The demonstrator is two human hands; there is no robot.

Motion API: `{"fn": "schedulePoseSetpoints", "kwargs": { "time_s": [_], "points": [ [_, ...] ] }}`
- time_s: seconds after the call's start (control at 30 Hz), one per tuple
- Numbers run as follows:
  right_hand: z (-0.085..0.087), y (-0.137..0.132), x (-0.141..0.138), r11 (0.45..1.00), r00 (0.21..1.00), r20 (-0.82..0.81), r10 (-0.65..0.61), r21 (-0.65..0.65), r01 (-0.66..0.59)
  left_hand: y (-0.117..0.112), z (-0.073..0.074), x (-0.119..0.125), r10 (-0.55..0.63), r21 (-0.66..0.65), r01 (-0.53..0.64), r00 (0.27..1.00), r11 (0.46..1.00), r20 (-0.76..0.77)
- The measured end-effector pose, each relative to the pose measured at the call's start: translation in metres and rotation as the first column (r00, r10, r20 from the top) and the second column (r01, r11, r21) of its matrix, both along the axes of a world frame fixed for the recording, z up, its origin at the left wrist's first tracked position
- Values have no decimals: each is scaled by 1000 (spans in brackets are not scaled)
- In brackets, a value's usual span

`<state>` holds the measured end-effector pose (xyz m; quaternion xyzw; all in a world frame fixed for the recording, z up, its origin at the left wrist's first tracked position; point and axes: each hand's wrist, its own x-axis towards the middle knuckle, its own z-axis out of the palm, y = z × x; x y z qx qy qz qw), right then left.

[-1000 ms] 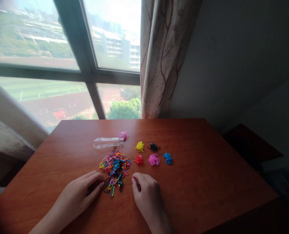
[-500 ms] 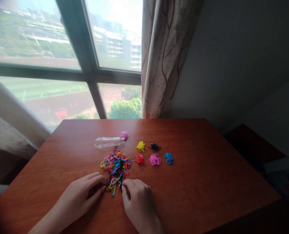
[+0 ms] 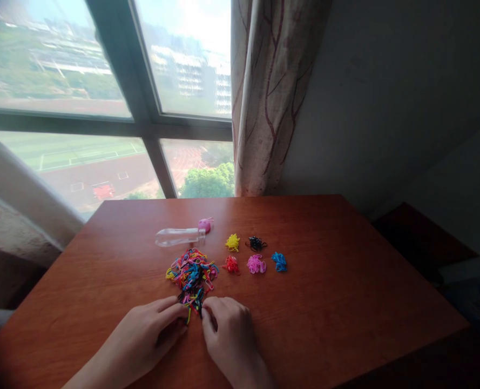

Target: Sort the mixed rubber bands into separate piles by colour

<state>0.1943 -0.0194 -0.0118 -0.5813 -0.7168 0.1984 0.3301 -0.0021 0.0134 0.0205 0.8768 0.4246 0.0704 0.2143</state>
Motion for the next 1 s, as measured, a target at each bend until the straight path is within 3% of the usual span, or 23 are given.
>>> {"fn": "schedulePoseSetpoints", "kwargs": {
  "time_s": [0.37,0.6,1.0],
  "points": [
    [0,-2,0,1000,1000,-1,-2,11,2,-2,-4,1,-27,38,24,998,999,62],
    [-1,0,0,1000,1000,-10,-4,14,4,-1,-9,3,-47,78,46,999,996,12],
    [-1,0,1,1000,1000,-13,-1,7,2,3,0,-4,-28,142,16,996,990,81]
  ]
}}
